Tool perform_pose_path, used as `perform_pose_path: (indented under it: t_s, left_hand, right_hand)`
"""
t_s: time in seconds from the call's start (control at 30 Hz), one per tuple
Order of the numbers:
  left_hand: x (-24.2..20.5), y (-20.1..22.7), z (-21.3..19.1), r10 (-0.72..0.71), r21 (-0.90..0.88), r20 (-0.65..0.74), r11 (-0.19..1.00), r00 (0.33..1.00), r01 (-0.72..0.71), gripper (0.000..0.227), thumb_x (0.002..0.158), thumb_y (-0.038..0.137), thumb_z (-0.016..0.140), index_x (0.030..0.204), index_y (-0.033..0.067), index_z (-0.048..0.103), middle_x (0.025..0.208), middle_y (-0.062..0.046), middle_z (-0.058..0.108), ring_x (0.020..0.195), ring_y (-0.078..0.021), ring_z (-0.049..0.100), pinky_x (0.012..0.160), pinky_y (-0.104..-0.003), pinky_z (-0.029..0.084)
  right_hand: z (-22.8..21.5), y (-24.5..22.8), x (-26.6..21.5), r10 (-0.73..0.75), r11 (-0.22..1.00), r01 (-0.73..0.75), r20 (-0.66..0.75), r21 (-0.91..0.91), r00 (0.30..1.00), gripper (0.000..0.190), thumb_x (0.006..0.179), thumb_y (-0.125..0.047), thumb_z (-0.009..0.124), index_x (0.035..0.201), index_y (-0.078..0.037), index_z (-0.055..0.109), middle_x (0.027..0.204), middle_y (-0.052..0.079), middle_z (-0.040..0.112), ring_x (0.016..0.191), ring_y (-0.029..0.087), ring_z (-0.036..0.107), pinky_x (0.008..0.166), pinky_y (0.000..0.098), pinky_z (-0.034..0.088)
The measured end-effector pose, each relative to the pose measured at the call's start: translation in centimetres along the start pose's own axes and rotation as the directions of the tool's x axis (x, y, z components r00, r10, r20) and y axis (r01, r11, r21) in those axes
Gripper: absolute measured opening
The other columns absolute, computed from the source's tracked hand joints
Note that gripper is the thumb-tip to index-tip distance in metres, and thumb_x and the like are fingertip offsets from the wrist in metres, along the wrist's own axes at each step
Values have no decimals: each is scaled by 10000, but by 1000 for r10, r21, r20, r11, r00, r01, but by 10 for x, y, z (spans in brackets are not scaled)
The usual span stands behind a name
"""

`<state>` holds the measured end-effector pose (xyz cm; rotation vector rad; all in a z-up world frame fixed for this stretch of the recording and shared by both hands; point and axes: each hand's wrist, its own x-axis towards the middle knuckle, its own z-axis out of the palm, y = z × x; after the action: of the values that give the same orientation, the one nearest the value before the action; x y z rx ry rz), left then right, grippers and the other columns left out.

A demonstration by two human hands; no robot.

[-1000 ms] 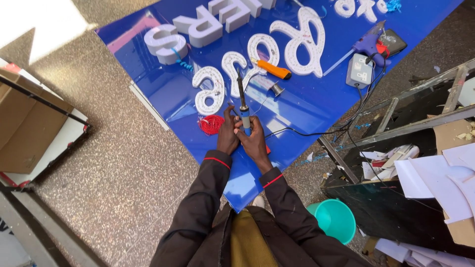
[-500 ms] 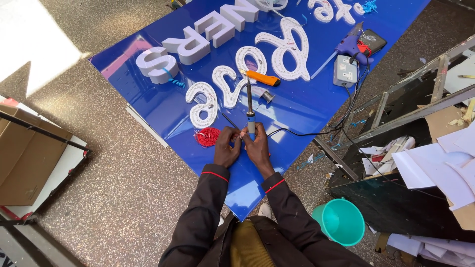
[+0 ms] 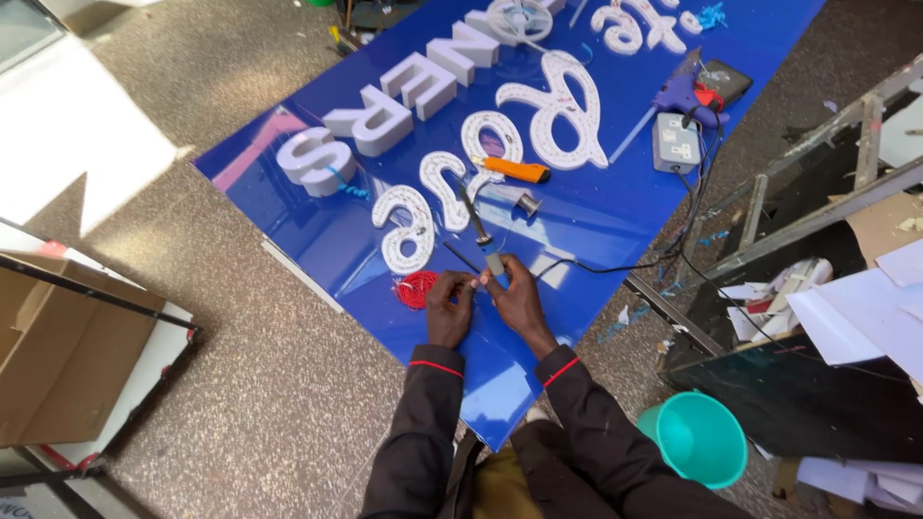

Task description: The person solders red wires to LED strips embedded in white letters on a blue board. They use a soldering iron and solder wire, then trim excess wire with a utility knife. The work continues across multiple letters without showing the final completed state.

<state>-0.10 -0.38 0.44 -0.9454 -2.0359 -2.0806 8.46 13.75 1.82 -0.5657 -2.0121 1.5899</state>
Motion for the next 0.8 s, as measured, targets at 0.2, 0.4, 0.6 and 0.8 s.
perform_pose_path:
  t_s: [0.2,0.4,0.6,0.8]
  left_hand:
    - [-7,-21,-2,-112,70,-177,990,978,126,59,1044,147,863,1055,110,819,817,-78,737,741,-187,671,705,-330,554]
    - [-3,-23,10,-88,171,-367,972,926,160,86,1071,140,854,1035,87,797,782,-80,719,715,-192,670,677,-318,546]
    - [22,8,10,-40,257,-508,946,860,196,79,1089,112,832,1039,68,790,799,-100,724,746,-200,690,689,-347,559]
    - [55,43,9,9,299,-572,934,820,198,89,1116,104,814,1067,41,774,851,-90,681,782,-166,632,695,-329,529]
  right_hand:
    - [-43,-41,25,-11,1000,12,118,-4,993,524,1110,-223,801,1550,5,631,1230,200,726,976,267,710,803,406,598]
    - [-141,-48,87,-24,978,-26,232,207,973,409,1184,-61,597,1575,-60,476,1115,190,745,735,180,773,551,218,671]
    - [-207,-36,141,-96,907,-91,412,411,906,372,1208,-194,532,1480,33,644,1192,288,767,1005,325,836,681,348,736]
    - [-209,-25,172,-390,906,233,486,353,782,435,1161,-59,599,1568,92,578,1209,287,744,1125,339,779,864,408,699]
